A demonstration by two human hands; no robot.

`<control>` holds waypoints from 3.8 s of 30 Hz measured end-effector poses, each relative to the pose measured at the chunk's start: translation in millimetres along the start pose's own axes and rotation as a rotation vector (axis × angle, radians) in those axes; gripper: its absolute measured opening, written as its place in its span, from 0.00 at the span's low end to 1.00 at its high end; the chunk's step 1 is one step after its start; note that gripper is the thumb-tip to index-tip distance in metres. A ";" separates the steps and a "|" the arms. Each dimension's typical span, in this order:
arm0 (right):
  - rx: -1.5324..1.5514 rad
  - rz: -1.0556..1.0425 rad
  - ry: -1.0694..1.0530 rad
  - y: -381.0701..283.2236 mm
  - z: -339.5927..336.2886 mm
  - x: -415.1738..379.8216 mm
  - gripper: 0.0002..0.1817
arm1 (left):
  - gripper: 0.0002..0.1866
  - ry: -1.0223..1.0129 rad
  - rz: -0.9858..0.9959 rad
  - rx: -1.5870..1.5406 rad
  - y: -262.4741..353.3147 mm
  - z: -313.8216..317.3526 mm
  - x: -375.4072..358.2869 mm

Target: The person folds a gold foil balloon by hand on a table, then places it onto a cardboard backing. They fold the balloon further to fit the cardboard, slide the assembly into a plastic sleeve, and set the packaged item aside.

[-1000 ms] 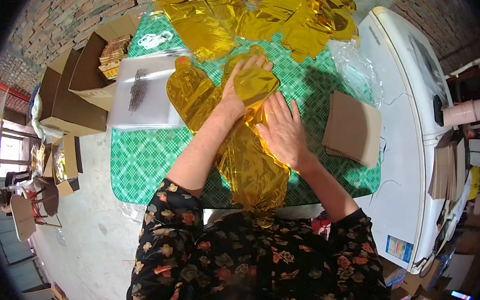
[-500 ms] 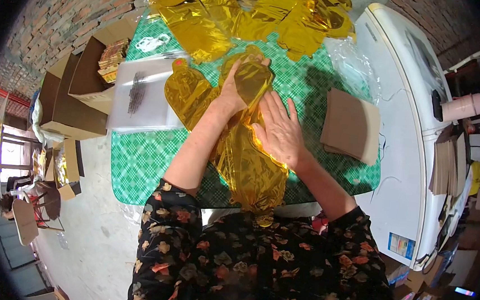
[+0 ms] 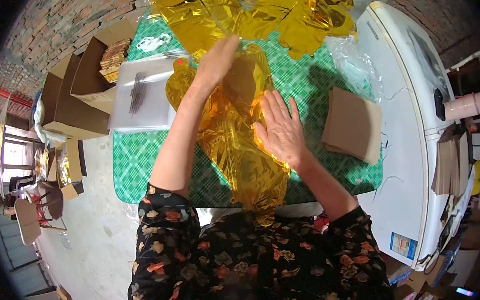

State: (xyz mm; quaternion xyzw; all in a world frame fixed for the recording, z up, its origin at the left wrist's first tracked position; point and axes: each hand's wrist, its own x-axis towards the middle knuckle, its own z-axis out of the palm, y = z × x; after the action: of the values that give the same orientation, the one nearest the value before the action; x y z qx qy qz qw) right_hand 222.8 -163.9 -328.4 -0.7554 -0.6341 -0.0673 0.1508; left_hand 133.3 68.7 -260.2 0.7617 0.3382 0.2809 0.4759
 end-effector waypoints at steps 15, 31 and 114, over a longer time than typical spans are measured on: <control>-0.007 -0.023 0.028 0.1 -2.9 0.4 0.38 | 0.26 0.101 0.503 0.763 -12.3 48.6 -32.6; -0.020 -0.048 -0.001 4.7 1.9 -2.3 0.40 | 0.29 -0.297 0.570 0.753 -46.8 70.0 -42.1; 0.401 -0.178 0.091 -4.9 -16.3 -30.8 0.17 | 0.33 -0.333 0.659 0.807 -50.6 65.0 -43.5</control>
State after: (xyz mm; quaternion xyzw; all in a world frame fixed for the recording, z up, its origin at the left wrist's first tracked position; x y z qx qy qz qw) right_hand 213.7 -197.2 -321.4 -0.6475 -0.6916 0.0128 0.3199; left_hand 142.8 15.9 -336.4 0.9836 0.0827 0.1388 0.0797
